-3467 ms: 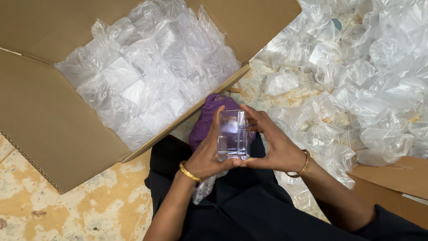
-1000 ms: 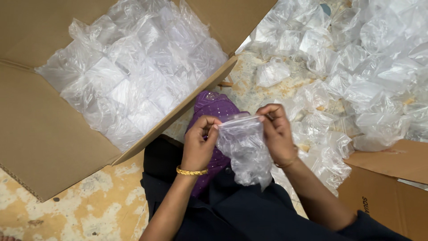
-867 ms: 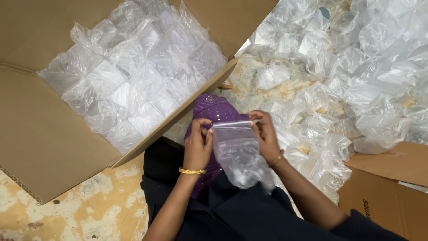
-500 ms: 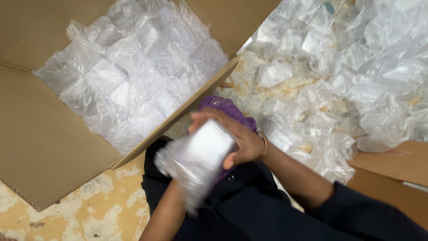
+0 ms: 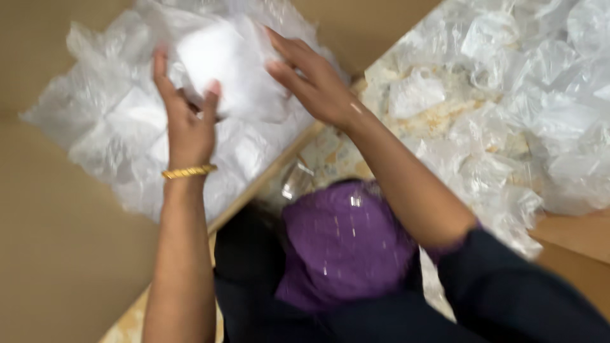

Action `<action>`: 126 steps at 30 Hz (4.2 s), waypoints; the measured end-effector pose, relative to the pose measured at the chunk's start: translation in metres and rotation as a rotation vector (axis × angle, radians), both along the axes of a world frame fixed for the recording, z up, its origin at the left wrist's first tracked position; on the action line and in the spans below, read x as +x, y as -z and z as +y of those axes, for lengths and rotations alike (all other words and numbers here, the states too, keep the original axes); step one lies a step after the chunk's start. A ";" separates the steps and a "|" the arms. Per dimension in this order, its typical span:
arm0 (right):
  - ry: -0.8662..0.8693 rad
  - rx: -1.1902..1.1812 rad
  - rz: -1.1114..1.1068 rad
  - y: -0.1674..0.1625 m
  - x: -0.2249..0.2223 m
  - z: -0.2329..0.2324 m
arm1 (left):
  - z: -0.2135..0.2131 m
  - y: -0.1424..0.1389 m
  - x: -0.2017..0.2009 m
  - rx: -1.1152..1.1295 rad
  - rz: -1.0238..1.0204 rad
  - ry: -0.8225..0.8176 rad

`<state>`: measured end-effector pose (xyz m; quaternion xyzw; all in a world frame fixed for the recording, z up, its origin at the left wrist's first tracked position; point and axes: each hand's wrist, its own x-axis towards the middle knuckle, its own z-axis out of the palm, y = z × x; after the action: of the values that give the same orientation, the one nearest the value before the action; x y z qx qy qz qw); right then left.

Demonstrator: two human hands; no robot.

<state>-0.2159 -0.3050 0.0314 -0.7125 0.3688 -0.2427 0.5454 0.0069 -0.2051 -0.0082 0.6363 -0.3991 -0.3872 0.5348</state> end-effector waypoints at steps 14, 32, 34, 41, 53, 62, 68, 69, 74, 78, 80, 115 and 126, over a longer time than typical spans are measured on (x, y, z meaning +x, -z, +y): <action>0.593 -0.368 0.923 0.259 -0.292 -0.049 | -0.189 0.108 0.042 0.526 -0.474 0.059; 0.121 -0.172 -0.028 0.012 -0.191 0.131 | 0.036 -0.029 -0.160 0.163 0.557 0.731; 0.057 -0.183 -0.092 -0.004 -0.177 0.132 | 0.043 -0.041 -0.154 0.173 0.622 0.721; 0.254 0.426 -0.472 -0.006 -0.156 0.135 | 0.055 -0.072 -0.158 -0.012 0.335 0.357; 0.324 0.981 -0.942 0.013 -0.153 0.164 | 0.099 -0.079 -0.191 -0.433 -0.270 0.077; 0.158 1.001 -0.998 0.018 -0.179 0.144 | 0.074 -0.123 -0.196 -0.329 -0.468 0.073; 0.217 1.152 -1.031 0.063 -0.177 0.157 | 0.067 -0.151 -0.190 -0.412 -0.293 0.018; 0.204 1.131 -1.086 0.067 -0.173 0.160 | 0.068 -0.152 -0.190 -0.394 -0.235 0.033; 0.317 1.133 -1.169 0.064 -0.157 0.171 | 0.070 -0.149 -0.190 -0.337 -0.509 0.360; 0.353 1.124 -1.107 0.052 -0.152 0.166 | 0.065 -0.136 -0.190 -0.471 -0.735 0.300; 0.295 1.147 -1.167 0.047 -0.151 0.162 | 0.063 -0.128 -0.193 -0.487 -0.501 0.306; 0.223 0.981 -0.815 0.010 -0.125 0.133 | 0.066 -0.068 -0.172 -0.251 -0.610 0.093; 0.490 0.927 -0.618 0.026 -0.116 0.143 | 0.049 -0.050 -0.142 -0.248 -1.158 0.374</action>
<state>-0.3322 -0.1622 0.0053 -0.1919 0.4139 -0.3709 0.8089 -0.1355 -0.1565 0.0418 0.5956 -0.7711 -0.0169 0.2243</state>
